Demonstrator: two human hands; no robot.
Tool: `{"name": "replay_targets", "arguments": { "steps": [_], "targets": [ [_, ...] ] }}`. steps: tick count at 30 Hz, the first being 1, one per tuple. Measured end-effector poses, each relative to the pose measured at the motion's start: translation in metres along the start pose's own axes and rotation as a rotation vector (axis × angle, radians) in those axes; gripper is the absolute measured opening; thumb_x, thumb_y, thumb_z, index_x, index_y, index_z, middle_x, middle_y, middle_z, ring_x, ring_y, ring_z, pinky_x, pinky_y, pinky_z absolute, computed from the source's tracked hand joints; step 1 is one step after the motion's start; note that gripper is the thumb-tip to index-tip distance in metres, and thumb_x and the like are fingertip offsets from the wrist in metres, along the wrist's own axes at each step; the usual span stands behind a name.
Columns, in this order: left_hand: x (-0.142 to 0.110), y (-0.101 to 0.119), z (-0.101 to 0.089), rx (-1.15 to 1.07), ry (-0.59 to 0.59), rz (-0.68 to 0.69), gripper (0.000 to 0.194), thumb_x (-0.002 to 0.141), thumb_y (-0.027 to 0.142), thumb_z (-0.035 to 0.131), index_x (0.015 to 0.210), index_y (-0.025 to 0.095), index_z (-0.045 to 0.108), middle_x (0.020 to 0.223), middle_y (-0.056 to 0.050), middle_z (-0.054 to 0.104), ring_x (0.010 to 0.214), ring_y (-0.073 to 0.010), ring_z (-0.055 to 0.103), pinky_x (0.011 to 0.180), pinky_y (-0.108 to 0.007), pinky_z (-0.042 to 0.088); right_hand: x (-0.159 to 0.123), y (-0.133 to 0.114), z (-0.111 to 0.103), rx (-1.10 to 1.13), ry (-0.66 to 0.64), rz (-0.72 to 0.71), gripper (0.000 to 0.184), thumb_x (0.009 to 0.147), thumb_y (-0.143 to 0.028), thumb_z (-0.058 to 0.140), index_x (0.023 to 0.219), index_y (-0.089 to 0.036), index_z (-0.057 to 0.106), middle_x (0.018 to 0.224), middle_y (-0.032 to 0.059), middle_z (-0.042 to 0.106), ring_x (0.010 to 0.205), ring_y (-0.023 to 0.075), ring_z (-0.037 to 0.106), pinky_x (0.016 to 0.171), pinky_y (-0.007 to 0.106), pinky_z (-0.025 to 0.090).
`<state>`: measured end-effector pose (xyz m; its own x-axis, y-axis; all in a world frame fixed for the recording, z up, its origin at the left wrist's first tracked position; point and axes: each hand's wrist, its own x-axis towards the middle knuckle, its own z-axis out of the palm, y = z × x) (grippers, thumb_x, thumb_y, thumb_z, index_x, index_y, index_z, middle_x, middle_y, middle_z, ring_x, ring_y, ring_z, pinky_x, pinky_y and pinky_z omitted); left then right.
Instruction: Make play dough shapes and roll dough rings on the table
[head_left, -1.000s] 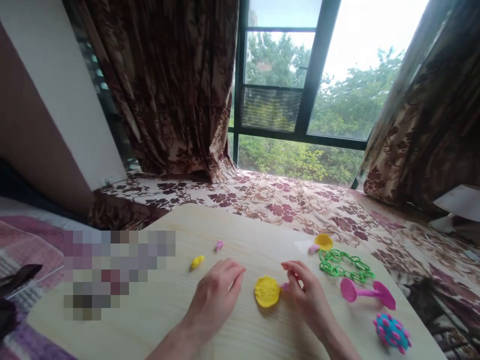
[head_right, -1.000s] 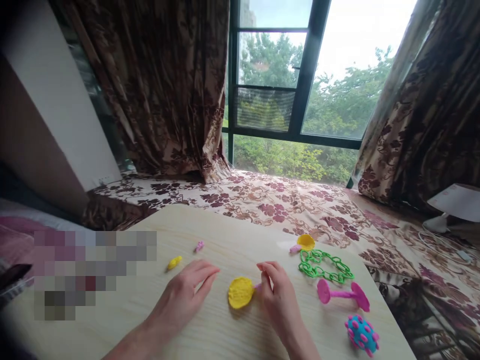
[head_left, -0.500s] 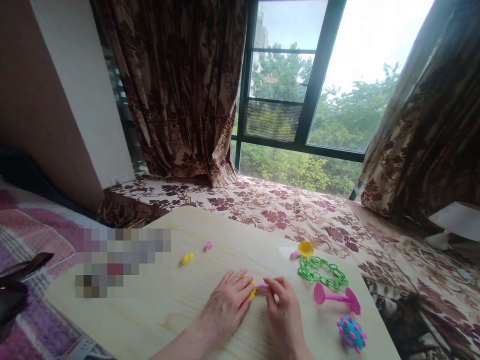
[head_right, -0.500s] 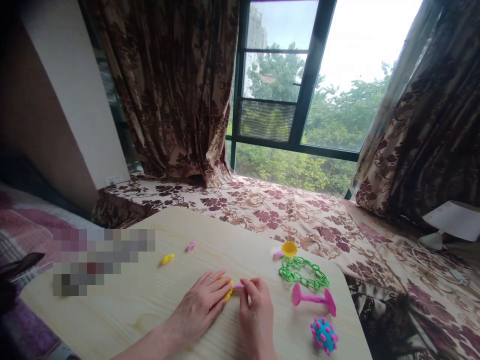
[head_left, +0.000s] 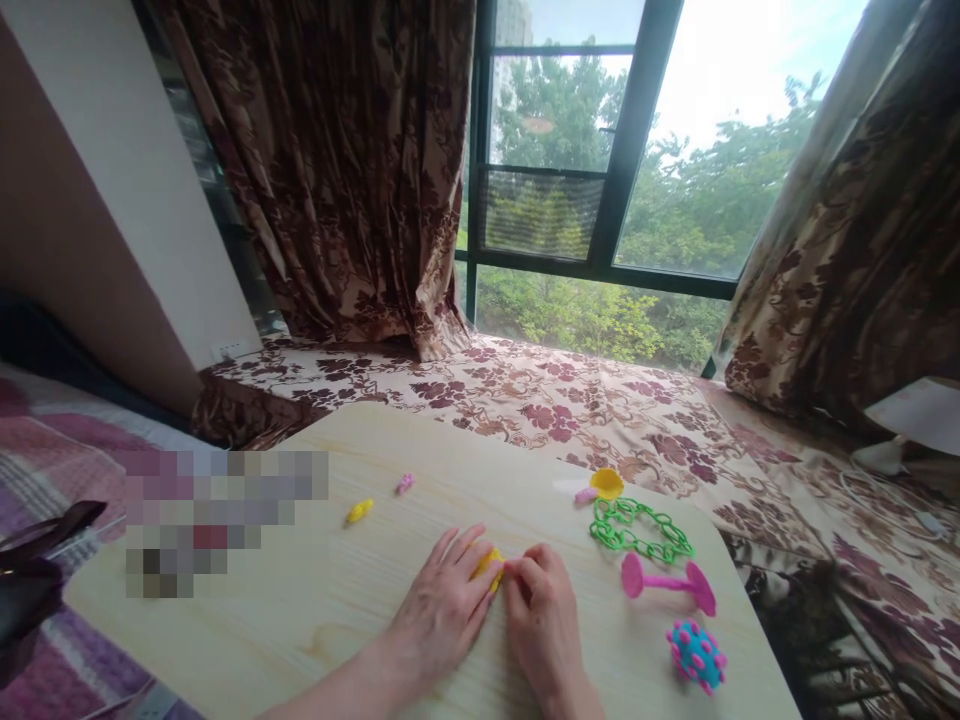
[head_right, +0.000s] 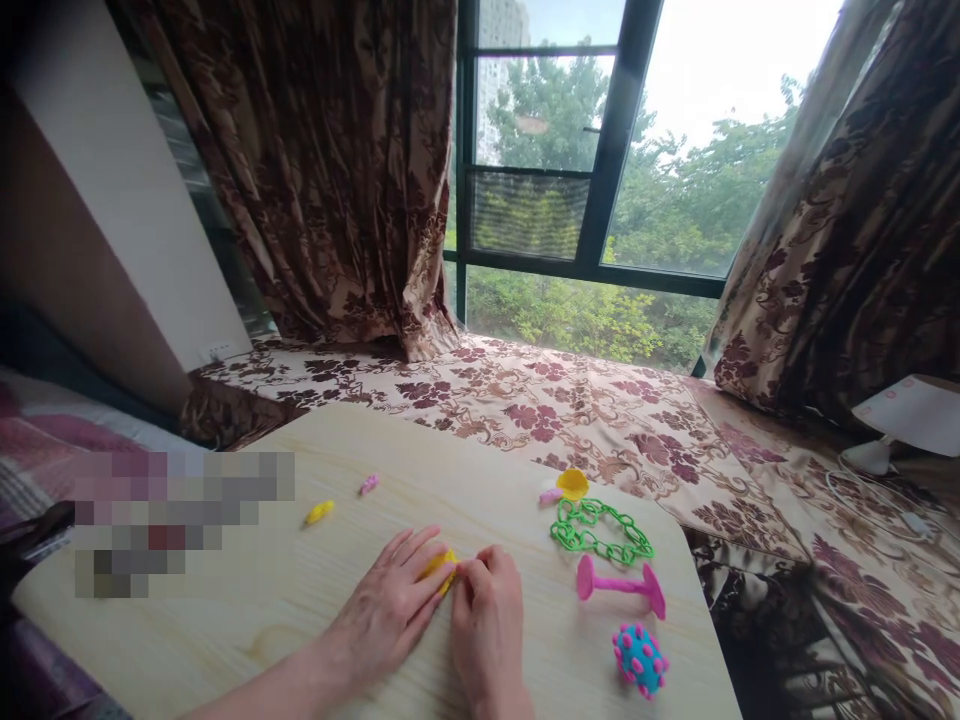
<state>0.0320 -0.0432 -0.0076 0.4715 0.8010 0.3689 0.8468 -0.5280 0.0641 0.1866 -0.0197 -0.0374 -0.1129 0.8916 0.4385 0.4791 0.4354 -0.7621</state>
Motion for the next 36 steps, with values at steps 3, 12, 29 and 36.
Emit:
{"name": "replay_targets", "arguments": {
  "steps": [3,12,29,36],
  "targets": [
    [-0.005,0.001,0.002,-0.011,0.012,-0.047,0.041,0.082,0.015,0.039,0.122,0.025,0.043,0.119,-0.004,0.050,0.119,-0.0210,0.037,0.102,-0.044,0.025,0.002,0.008,-0.008,0.180,0.133,0.098,0.020,0.079,-0.014,0.041,0.084,-0.019,0.060,0.083,0.0029,0.055,0.078,0.0149,0.053,0.071,0.026,0.043],
    [-0.001,0.007,-0.002,0.010,-0.033,-0.033,0.055,0.082,0.016,0.041,0.132,0.036,0.027,0.110,-0.003,0.052,0.105,-0.0201,0.045,0.099,-0.050,0.025,0.005,0.015,-0.015,0.234,0.225,0.173,0.018,0.079,-0.021,0.043,0.085,-0.018,0.059,0.083,0.0038,0.060,0.080,0.0167,0.056,0.074,0.029,0.044],
    [-0.016,-0.009,-0.026,-0.332,0.225,-0.198,0.037,0.078,0.029,0.051,0.114,0.023,0.053,0.116,-0.008,0.054,0.111,-0.0227,0.046,0.095,-0.044,0.036,-0.011,-0.035,-0.025,-0.066,0.136,0.037,0.012,0.078,-0.019,0.051,0.080,-0.021,0.063,0.079,0.0026,0.058,0.073,0.0151,0.055,0.066,0.026,0.045],
    [-0.036,0.024,-0.071,-1.442,0.097,-0.698,0.029,0.071,0.039,0.060,0.094,0.022,0.067,0.094,-0.006,0.067,0.090,-0.0217,0.059,0.080,-0.033,0.047,-0.036,-0.108,-0.019,0.121,0.307,-0.110,0.017,0.079,-0.016,0.053,0.093,-0.021,0.061,0.078,0.0024,0.059,0.064,0.0118,0.055,0.057,0.022,0.046]
  ]
}}
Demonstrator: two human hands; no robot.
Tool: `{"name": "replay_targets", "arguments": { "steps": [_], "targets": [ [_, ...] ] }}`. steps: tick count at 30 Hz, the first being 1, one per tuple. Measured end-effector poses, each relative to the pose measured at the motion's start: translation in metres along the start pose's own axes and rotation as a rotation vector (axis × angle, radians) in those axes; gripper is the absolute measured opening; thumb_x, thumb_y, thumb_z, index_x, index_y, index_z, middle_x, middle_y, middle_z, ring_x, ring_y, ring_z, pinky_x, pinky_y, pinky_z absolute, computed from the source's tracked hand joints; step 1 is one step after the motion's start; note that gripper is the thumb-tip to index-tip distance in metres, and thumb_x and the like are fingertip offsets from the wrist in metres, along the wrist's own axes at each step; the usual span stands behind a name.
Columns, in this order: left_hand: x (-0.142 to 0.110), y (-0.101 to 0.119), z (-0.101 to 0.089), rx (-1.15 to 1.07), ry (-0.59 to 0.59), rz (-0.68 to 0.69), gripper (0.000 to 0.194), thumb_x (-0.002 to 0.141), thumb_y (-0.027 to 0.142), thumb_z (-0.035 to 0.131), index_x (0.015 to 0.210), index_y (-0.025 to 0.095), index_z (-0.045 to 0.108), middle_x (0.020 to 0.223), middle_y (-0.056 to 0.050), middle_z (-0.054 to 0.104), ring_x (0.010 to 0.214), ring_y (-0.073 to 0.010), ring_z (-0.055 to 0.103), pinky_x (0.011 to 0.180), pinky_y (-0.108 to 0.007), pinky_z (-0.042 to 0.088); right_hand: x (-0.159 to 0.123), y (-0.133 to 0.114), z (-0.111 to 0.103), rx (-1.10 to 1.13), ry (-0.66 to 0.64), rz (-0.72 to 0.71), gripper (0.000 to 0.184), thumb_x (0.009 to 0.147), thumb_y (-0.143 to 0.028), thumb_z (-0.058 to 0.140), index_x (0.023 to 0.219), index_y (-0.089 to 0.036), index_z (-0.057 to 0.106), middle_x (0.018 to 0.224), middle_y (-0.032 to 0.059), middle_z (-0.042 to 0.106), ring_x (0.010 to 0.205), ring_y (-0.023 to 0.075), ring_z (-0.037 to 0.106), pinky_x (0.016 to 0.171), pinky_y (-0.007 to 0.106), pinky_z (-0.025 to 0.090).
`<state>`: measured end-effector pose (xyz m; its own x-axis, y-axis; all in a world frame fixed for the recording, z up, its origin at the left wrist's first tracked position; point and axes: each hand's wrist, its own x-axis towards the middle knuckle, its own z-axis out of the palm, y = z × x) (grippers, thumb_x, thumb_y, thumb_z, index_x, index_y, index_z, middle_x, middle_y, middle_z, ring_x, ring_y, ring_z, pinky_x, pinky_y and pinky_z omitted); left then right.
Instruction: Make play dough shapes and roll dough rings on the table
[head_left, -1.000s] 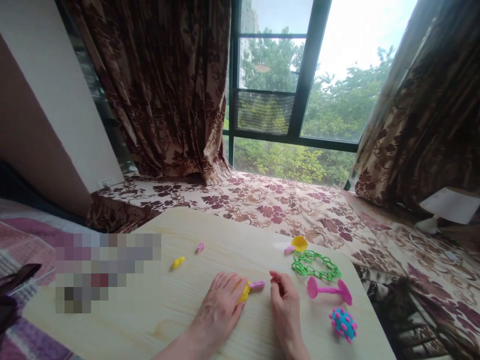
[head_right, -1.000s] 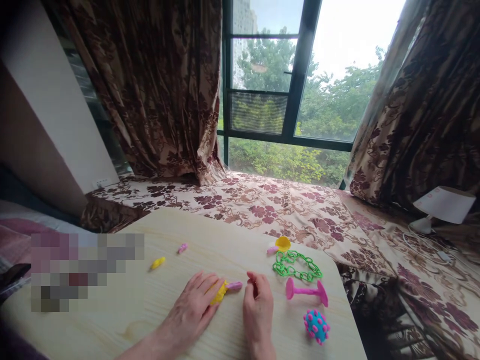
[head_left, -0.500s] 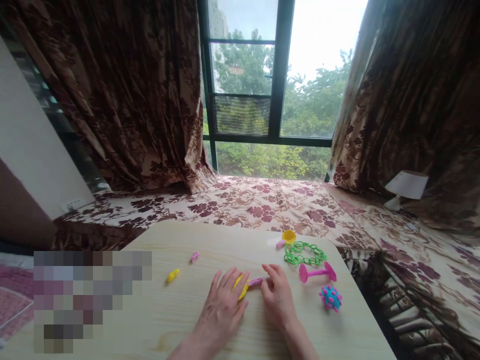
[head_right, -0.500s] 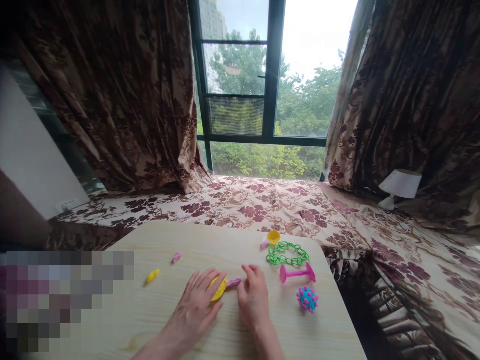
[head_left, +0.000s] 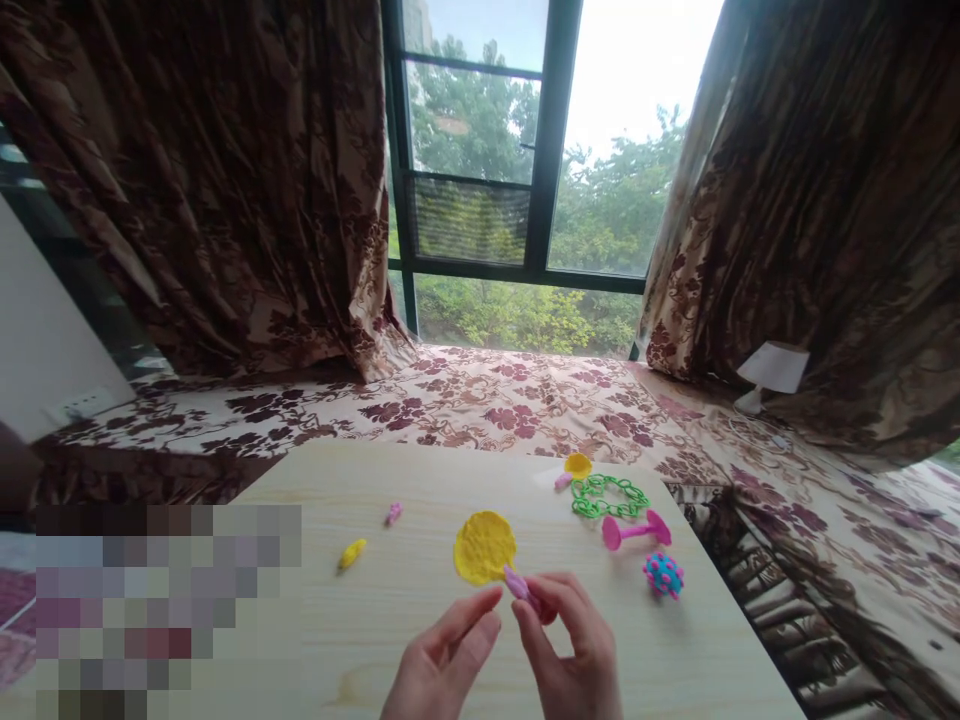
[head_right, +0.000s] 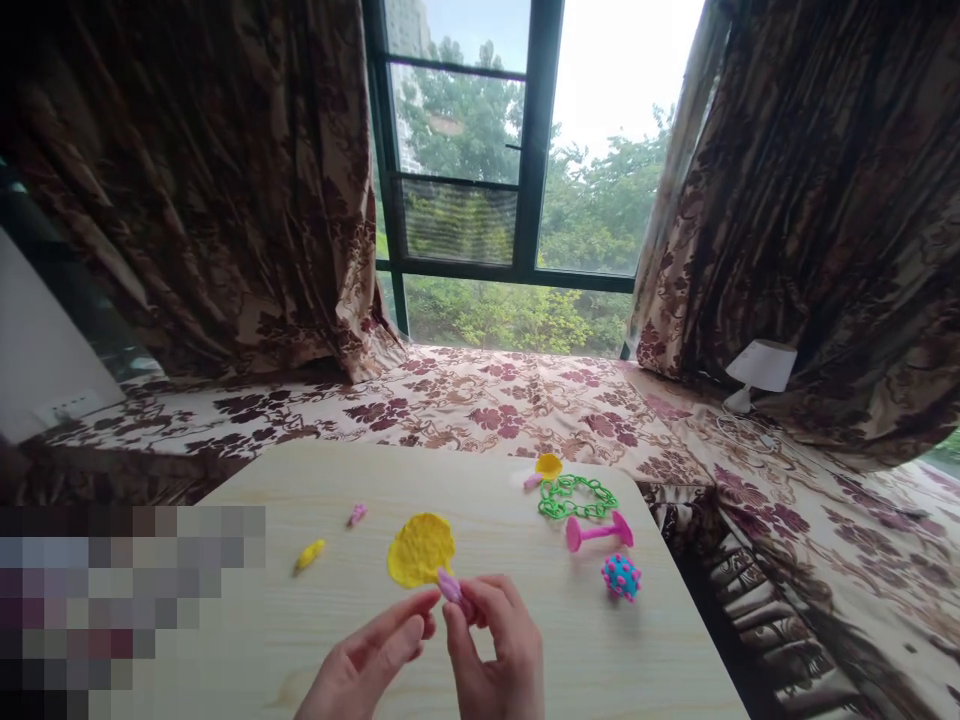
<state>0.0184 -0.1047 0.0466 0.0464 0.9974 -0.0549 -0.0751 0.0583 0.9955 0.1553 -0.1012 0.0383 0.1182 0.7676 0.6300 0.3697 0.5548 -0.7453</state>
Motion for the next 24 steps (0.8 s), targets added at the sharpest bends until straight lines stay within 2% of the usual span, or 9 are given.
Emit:
{"name": "replay_targets", "arguments": {
  "steps": [3,7,10,14,18,21,24],
  "targets": [
    [-0.003,0.008,-0.006,-0.416,0.000,-0.181,0.025,0.067,0.035,0.066,0.086,0.020,0.070,0.094,-0.008,0.069,0.092,-0.0223,0.060,0.080,-0.032,0.047,0.000,-0.022,0.021,0.024,-0.031,-0.056,0.018,0.077,-0.012,0.054,0.090,-0.022,0.062,0.078,0.0028,0.059,0.065,0.0121,0.056,0.057,0.022,0.048],
    [-0.001,0.013,-0.035,-0.645,0.002,-0.266,0.020,0.064,0.028,0.070,0.083,0.020,0.071,0.091,-0.007,0.069,0.090,-0.0203,0.061,0.080,-0.030,0.047,0.003,-0.038,0.049,0.034,-0.130,-0.042,0.022,0.079,-0.009,0.052,0.094,-0.023,0.060,0.082,0.0034,0.059,0.071,0.0131,0.057,0.061,0.024,0.049],
    [0.001,0.016,-0.059,-0.664,0.004,-0.271,0.020,0.065,0.025,0.069,0.083,0.018,0.070,0.087,-0.007,0.070,0.087,-0.0190,0.062,0.080,-0.029,0.047,0.006,-0.046,0.066,-0.007,-0.191,-0.043,0.032,0.077,-0.011,0.054,0.106,-0.024,0.055,0.091,0.0052,0.058,0.081,0.0157,0.057,0.070,0.028,0.049],
    [0.002,0.020,-0.077,-0.686,0.022,-0.246,0.020,0.066,0.026,0.068,0.084,0.016,0.070,0.091,-0.008,0.069,0.088,-0.0194,0.062,0.078,-0.029,0.048,0.009,-0.051,0.088,-0.050,-0.176,-0.076,0.025,0.077,-0.010,0.055,0.097,-0.025,0.060,0.088,0.0051,0.057,0.083,0.0170,0.056,0.070,0.030,0.049],
    [0.005,0.022,-0.082,-0.721,0.002,-0.250,0.021,0.069,0.028,0.066,0.086,0.016,0.069,0.098,-0.009,0.067,0.095,-0.0212,0.059,0.083,-0.032,0.047,0.010,-0.054,0.100,-0.004,-0.123,-0.080,0.021,0.078,-0.011,0.054,0.091,-0.025,0.062,0.084,0.0049,0.058,0.079,0.0170,0.056,0.067,0.030,0.050],
    [0.007,0.024,-0.081,-0.696,0.038,-0.242,0.022,0.068,0.029,0.066,0.086,0.016,0.069,0.100,-0.009,0.067,0.096,-0.0218,0.059,0.084,-0.033,0.046,0.013,-0.053,0.096,0.004,-0.173,-0.050,0.021,0.079,-0.014,0.053,0.094,-0.026,0.063,0.086,0.0048,0.059,0.081,0.0172,0.057,0.069,0.031,0.050],
    [0.008,0.031,-0.075,-0.605,0.111,-0.220,0.022,0.066,0.028,0.068,0.083,0.014,0.070,0.095,-0.009,0.068,0.092,-0.0212,0.061,0.085,-0.032,0.047,0.019,-0.048,0.086,0.003,-0.207,0.032,0.024,0.082,-0.019,0.050,0.104,-0.026,0.060,0.096,0.0057,0.058,0.092,0.0183,0.055,0.079,0.033,0.048]
  ]
}}
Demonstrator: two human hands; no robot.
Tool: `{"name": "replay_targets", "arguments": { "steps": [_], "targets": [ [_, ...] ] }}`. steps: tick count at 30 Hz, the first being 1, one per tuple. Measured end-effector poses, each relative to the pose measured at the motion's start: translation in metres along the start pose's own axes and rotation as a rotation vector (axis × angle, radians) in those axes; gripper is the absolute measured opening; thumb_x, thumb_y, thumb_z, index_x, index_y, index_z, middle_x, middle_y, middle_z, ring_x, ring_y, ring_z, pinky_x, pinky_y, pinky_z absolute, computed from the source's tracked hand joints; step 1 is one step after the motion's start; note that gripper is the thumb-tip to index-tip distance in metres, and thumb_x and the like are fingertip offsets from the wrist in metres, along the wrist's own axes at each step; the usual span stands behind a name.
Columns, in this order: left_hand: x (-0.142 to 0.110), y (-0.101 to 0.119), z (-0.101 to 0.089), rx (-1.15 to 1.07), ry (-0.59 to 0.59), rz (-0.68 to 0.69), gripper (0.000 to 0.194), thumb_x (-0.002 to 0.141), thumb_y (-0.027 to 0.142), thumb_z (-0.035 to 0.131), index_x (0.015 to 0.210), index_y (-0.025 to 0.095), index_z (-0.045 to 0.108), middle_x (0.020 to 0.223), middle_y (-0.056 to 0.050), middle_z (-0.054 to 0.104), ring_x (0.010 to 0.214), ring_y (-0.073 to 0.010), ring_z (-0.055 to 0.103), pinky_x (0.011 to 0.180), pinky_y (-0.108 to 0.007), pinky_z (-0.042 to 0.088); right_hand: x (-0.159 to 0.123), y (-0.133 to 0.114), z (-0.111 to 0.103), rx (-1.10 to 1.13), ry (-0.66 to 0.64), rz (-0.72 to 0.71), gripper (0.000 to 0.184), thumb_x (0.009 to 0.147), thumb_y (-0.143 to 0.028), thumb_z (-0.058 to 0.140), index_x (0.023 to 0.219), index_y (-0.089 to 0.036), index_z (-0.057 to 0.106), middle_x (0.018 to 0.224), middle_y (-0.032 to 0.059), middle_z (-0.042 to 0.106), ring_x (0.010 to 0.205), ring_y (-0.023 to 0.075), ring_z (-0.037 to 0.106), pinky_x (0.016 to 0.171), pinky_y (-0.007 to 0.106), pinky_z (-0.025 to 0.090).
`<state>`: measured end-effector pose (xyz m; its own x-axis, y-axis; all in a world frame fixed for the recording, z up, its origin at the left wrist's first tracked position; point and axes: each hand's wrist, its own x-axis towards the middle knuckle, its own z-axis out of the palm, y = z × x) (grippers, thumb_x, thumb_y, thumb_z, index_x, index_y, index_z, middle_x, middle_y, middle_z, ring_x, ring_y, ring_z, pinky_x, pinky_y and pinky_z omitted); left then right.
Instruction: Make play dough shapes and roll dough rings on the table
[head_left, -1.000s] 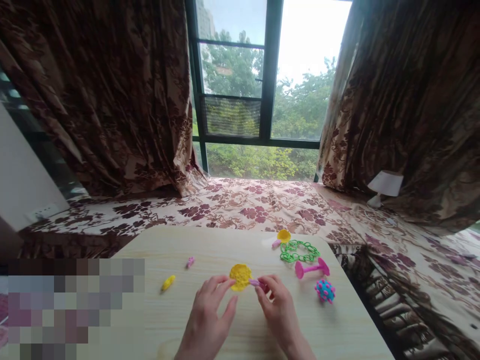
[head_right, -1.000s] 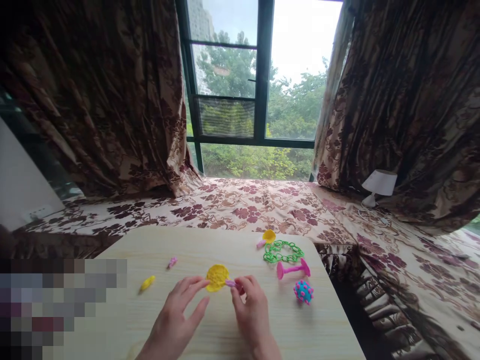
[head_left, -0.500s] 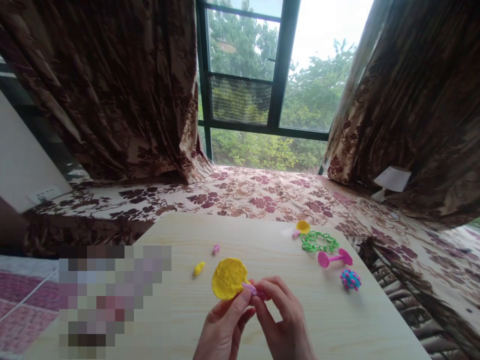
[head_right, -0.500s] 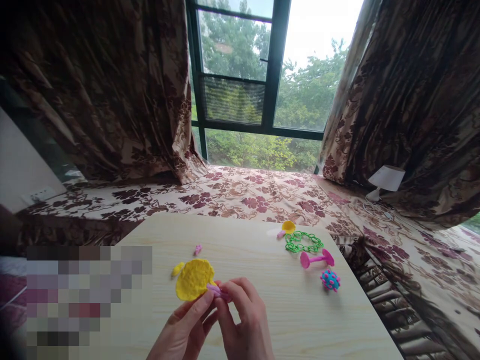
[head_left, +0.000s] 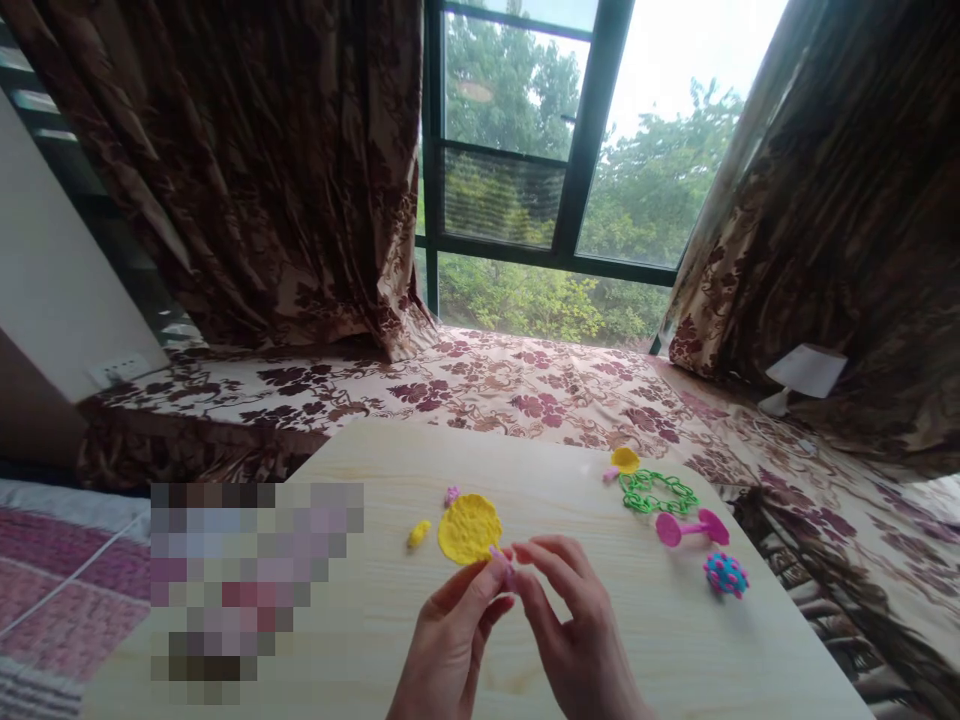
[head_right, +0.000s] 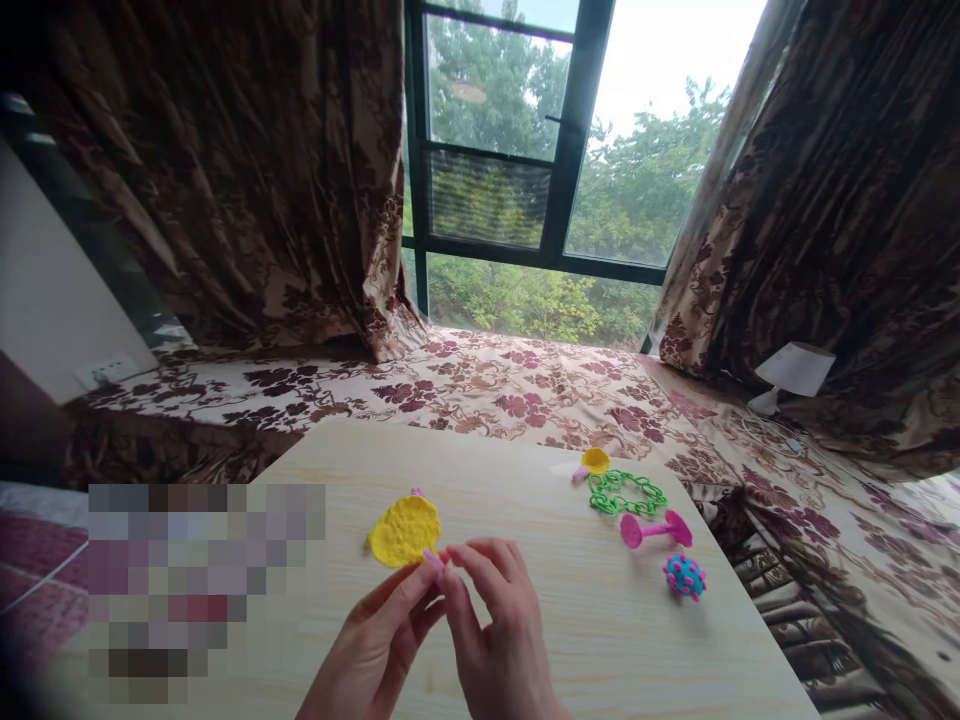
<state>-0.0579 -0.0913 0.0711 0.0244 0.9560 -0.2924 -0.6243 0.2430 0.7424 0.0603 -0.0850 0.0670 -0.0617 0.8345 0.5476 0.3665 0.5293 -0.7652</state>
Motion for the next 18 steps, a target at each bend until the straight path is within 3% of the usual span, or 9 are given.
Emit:
{"name": "replay_targets", "arguments": {
  "steps": [4,9,11,14,18],
  "targets": [
    [-0.002,-0.004,0.022,0.029,0.003,0.017,0.021,0.062,0.027,0.070,0.078,0.013,0.071,0.086,-0.008,0.070,0.089,-0.0209,0.062,0.087,-0.031,0.046,0.009,0.017,-0.004,0.086,0.122,0.216,0.030,0.088,-0.026,0.038,0.113,-0.024,0.054,0.111,0.0064,0.054,0.103,0.0179,0.052,0.089,0.033,0.044],
    [0.000,-0.024,0.040,-0.016,-0.030,-0.006,0.030,0.060,0.027,0.072,0.088,0.017,0.069,0.095,-0.006,0.069,0.099,-0.0241,0.058,0.090,-0.035,0.045,0.015,0.032,0.007,0.172,0.182,0.392,0.034,0.090,-0.031,0.032,0.117,-0.020,0.049,0.118,0.0065,0.051,0.111,0.0165,0.047,0.096,0.031,0.038],
    [0.002,-0.030,0.041,-0.021,-0.100,-0.023,0.035,0.068,0.036,0.064,0.099,0.020,0.065,0.107,-0.005,0.065,0.107,-0.0240,0.054,0.095,-0.036,0.042,0.015,0.033,0.011,0.199,0.219,0.406,0.035,0.090,-0.031,0.031,0.119,-0.019,0.048,0.120,0.0071,0.050,0.113,0.0166,0.046,0.099,0.032,0.035],
    [0.002,-0.035,0.038,0.044,-0.227,-0.002,0.046,0.080,0.050,0.040,0.117,0.025,0.054,0.122,-0.003,0.055,0.117,-0.0224,0.045,0.102,-0.039,0.034,0.015,0.034,0.014,0.234,0.249,0.401,0.037,0.089,-0.034,0.033,0.121,-0.019,0.046,0.124,0.0071,0.048,0.117,0.0177,0.042,0.101,0.034,0.031],
    [0.000,-0.037,0.035,0.093,-0.268,0.041,0.049,0.083,0.049,0.033,0.123,0.025,0.048,0.129,-0.003,0.049,0.125,-0.0209,0.035,0.106,-0.038,0.027,0.019,0.037,0.016,0.326,0.286,0.435,0.039,0.089,-0.036,0.034,0.121,-0.018,0.048,0.125,0.0072,0.049,0.117,0.0187,0.042,0.100,0.036,0.032]
  ]
}}
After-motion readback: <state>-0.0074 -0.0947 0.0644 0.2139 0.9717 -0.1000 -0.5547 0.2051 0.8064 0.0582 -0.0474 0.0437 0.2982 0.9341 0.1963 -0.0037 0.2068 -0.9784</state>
